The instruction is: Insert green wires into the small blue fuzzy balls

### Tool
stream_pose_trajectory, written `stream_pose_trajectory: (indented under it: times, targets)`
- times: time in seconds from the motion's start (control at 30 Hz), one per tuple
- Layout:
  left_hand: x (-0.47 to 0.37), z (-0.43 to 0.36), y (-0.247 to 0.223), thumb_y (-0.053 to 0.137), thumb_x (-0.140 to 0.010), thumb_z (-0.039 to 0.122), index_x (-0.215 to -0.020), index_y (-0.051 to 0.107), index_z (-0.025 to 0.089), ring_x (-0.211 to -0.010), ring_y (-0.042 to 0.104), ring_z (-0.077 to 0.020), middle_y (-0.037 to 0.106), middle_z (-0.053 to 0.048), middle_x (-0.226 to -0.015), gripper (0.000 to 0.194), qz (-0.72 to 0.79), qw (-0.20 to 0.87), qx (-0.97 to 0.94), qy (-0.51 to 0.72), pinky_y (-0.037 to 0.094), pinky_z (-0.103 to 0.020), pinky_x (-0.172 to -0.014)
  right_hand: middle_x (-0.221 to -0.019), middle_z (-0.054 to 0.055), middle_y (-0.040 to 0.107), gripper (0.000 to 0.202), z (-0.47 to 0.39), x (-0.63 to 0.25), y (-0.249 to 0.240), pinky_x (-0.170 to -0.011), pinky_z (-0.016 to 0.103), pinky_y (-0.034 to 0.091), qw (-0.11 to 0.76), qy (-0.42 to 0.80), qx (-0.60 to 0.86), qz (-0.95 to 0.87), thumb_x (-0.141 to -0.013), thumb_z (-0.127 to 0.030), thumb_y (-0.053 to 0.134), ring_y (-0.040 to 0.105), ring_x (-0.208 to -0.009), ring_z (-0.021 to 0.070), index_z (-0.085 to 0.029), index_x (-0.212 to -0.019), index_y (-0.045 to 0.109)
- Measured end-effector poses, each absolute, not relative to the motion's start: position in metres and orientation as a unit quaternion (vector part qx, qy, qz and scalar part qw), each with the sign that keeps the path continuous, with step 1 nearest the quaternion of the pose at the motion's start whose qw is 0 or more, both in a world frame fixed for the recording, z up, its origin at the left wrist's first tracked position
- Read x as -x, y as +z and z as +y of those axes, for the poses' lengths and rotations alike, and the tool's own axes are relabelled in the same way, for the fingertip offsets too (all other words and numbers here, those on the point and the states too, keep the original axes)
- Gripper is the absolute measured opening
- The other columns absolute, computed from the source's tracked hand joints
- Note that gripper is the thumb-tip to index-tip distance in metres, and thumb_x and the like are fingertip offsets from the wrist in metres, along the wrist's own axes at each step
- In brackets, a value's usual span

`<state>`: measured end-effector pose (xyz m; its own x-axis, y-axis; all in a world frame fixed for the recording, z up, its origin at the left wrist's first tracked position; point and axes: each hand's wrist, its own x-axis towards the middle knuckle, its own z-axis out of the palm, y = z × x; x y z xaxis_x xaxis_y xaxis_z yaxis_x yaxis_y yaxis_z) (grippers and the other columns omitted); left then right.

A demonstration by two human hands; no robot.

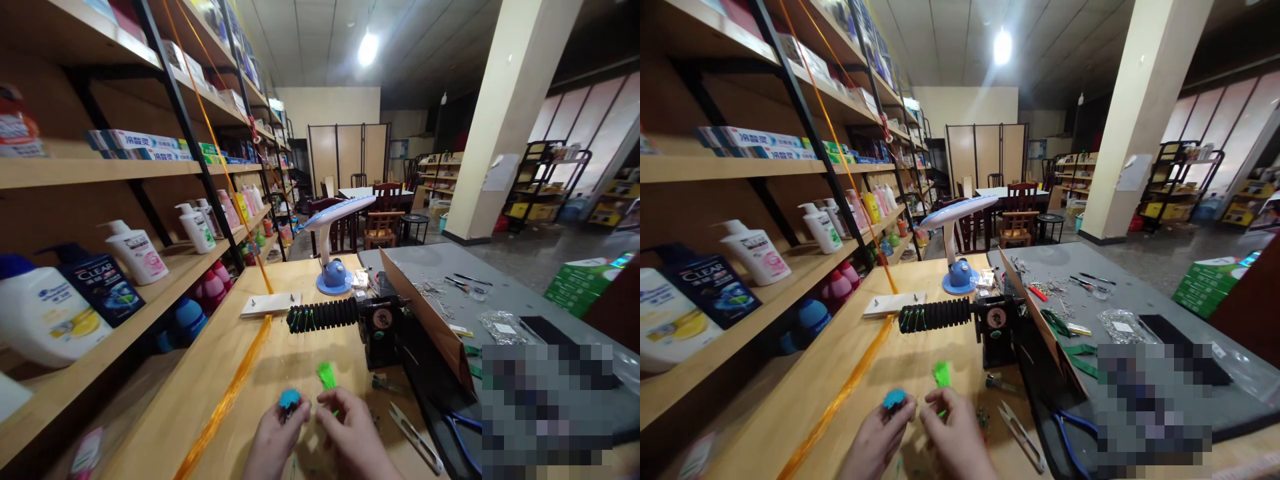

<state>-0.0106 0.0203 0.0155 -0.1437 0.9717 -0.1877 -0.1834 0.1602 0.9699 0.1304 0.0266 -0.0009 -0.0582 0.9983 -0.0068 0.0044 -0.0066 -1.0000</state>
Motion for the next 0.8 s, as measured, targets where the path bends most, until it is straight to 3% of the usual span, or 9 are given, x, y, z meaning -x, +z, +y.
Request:
stream_pose_trajectory:
  times: [0.17, 0.3, 0.4, 0.5, 0.6, 0.8]
  targets:
    - [0.012, 0.018, 0.019, 0.085, -0.056, 0.055, -0.066, 0.069, 0.016, -0.068, 0.056, -0.0178, 0.062, 0.0, -0.064, 0.043, 0.51, 0.556, -0.407, 0.515, 0.046, -0.026, -0.063, -0.054, -0.004, 0.054, 0.027, 0.029, -0.123, -0.003, -0.043, 0.019, 0.037, 0.483, 0.499, 0.477, -0.539, -0.081, -0.041, 0.064, 0.053, -0.044, 0.0112, -0.018, -0.069, 0.059]
    - [0.013, 0.02, 0.019, 0.084, -0.062, 0.052, -0.065, 0.07, 0.014, -0.067, 0.055, -0.0174, 0.062, 0.0, -0.064, 0.04, 0.498, 0.556, -0.456, 0.484, 0.046, -0.026, -0.064, -0.056, -0.005, 0.053, 0.027, 0.028, -0.122, -0.004, -0.044, 0.019, 0.037, 0.494, 0.462, 0.474, -0.564, -0.084, -0.041, 0.062, 0.05, -0.046, 0.0104, -0.02, -0.07, 0.054]
    - [0.011, 0.02, 0.015, 0.087, -0.058, 0.051, -0.07, 0.069, 0.016, -0.065, 0.056, -0.0141, 0.063, 0.001, -0.066, 0.042, 0.479, 0.597, -0.379, 0.52, 0.047, -0.023, -0.063, -0.063, -0.003, 0.058, 0.027, 0.027, -0.122, -0.007, -0.046, 0.019, 0.038, 0.493, 0.461, 0.467, -0.571, -0.086, -0.045, 0.06, 0.05, -0.048, 0.0098, -0.02, -0.076, 0.056]
    - [0.011, 0.02, 0.01, 0.089, -0.056, 0.049, -0.075, 0.067, 0.017, -0.045, 0.041, -0.0043, 0.055, 0.007, -0.059, 0.043, 0.464, 0.644, -0.315, 0.521, 0.033, -0.015, -0.044, -0.062, -0.004, 0.059, 0.029, 0.026, -0.12, -0.007, -0.045, 0.019, 0.038, 0.473, 0.484, 0.465, -0.57, -0.086, -0.047, 0.059, 0.049, -0.046, 0.0096, -0.02, -0.077, 0.057]
    - [0.014, 0.022, 0.003, 0.09, -0.055, 0.047, -0.073, 0.064, 0.016, -0.04, 0.026, 0.0001, 0.051, 0.009, -0.056, 0.045, 0.459, 0.664, -0.296, 0.511, 0.017, -0.013, -0.038, -0.056, -0.006, 0.051, 0.028, 0.025, -0.118, -0.003, -0.045, 0.019, 0.034, 0.459, 0.471, 0.471, -0.588, -0.086, -0.043, 0.058, 0.046, -0.046, 0.0095, -0.02, -0.07, 0.053]
    - [0.02, 0.027, -0.009, 0.091, -0.052, 0.049, -0.073, 0.063, 0.016, -0.04, 0.025, 0.0005, 0.05, 0.009, -0.056, 0.048, 0.463, 0.673, -0.275, 0.508, 0.015, -0.013, -0.038, -0.052, -0.008, 0.042, 0.026, 0.023, -0.118, 0.003, -0.047, 0.019, 0.029, 0.478, 0.391, 0.483, -0.621, -0.079, -0.029, 0.061, 0.039, -0.05, 0.0085, -0.021, -0.06, 0.046]
